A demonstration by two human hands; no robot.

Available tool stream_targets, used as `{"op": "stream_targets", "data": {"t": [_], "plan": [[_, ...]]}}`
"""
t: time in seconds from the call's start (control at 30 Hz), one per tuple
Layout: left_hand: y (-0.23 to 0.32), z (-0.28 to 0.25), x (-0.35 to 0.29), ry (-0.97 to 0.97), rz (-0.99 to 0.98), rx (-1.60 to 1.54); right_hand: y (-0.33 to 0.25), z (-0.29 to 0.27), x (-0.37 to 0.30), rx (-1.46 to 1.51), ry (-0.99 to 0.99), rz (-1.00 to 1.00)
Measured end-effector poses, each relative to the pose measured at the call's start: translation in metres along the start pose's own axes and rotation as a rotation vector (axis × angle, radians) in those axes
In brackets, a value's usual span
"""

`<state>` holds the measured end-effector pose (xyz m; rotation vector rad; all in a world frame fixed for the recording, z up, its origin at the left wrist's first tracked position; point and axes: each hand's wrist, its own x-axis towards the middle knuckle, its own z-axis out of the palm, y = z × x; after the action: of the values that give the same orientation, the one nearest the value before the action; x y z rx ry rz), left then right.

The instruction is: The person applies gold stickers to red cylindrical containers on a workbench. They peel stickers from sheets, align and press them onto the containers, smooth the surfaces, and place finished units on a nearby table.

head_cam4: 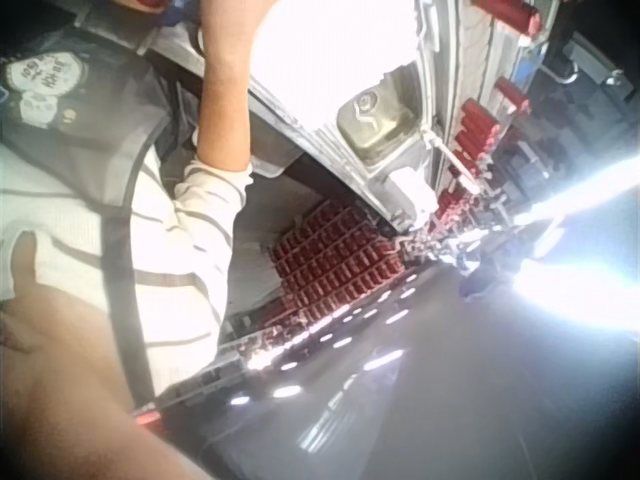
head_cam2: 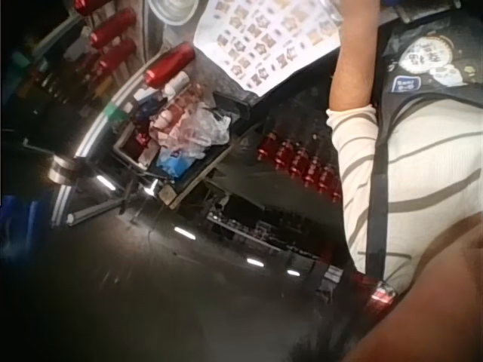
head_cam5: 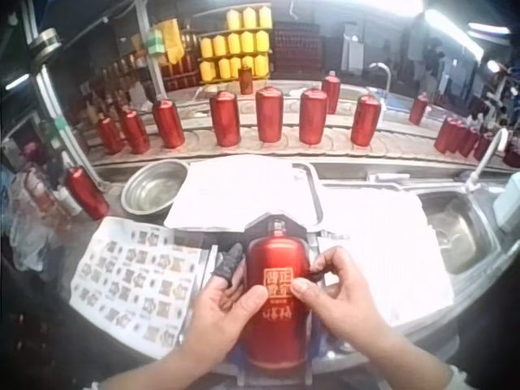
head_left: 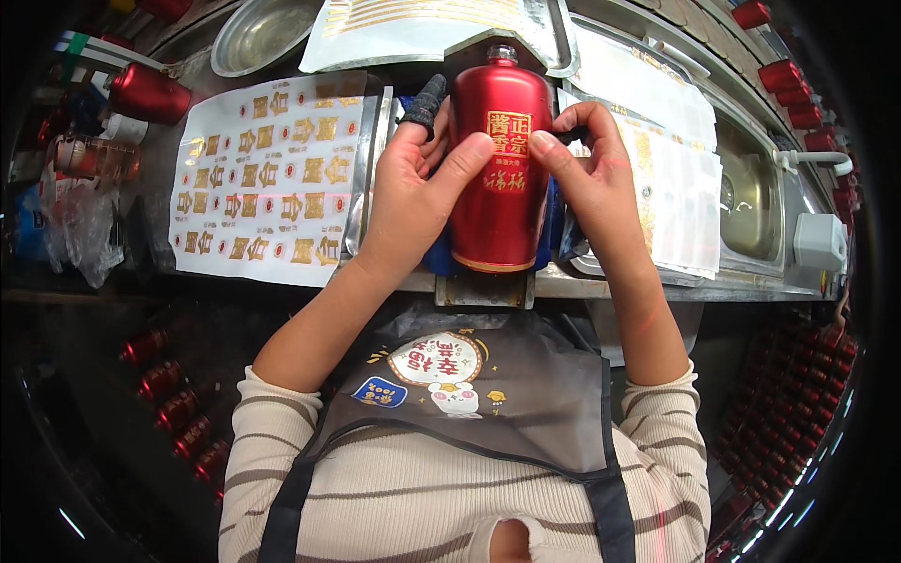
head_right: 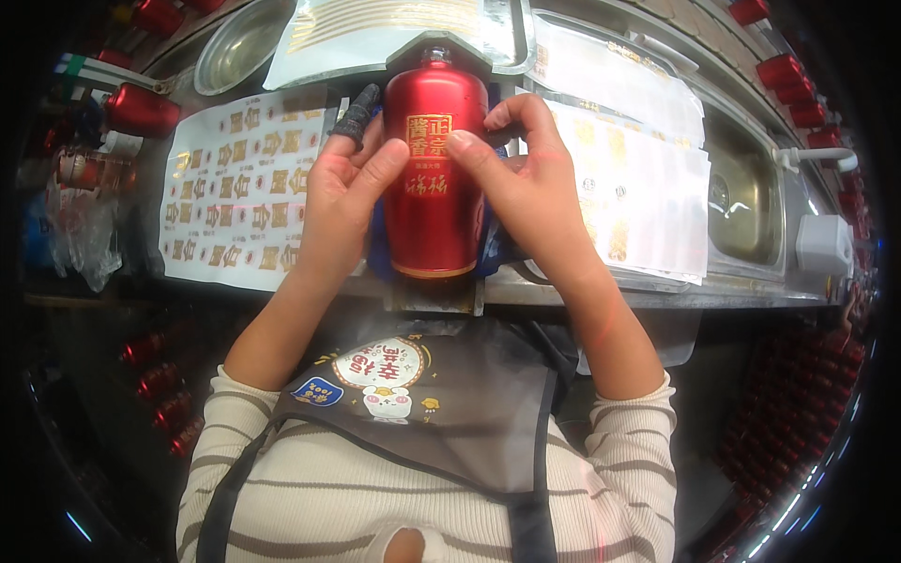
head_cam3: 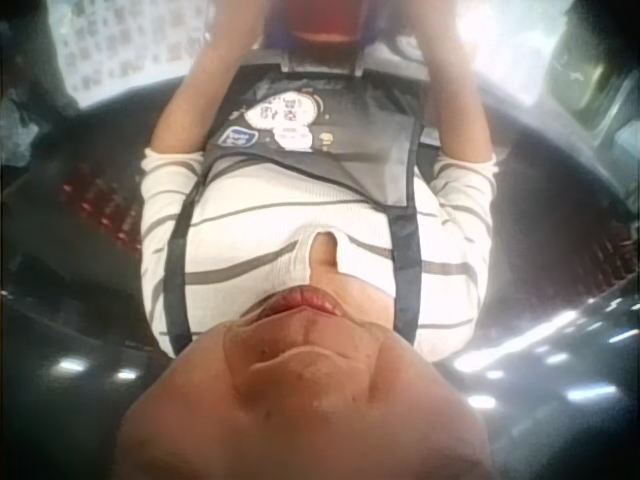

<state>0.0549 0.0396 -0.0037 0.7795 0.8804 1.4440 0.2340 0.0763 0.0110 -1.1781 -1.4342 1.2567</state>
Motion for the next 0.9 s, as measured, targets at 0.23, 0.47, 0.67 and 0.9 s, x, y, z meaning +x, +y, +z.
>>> {"op": "stream_targets", "data": {"t": [0.23, 0.47, 0.67, 0.9], "plan": [[-0.005, -0.002, -0.001, -0.018, 0.036, 0.089, -0.007, 0.001, -0.003, -0.046, -0.026, 0.046], [0.001, -0.002, -0.003, 0.027, -0.020, -0.074, -0.006, -0.001, -0.001, 0.097, -0.028, 0.078], [0.001, 0.001, -0.012, -0.041, 0.075, 0.172, -0.011, 0.001, -0.006, -0.074, -0.053, 0.042], [-0.002, -0.001, -0.012, -0.037, 0.060, 0.198, -0.010, 0.002, -0.005, -0.105, -0.038, 0.051]]}}
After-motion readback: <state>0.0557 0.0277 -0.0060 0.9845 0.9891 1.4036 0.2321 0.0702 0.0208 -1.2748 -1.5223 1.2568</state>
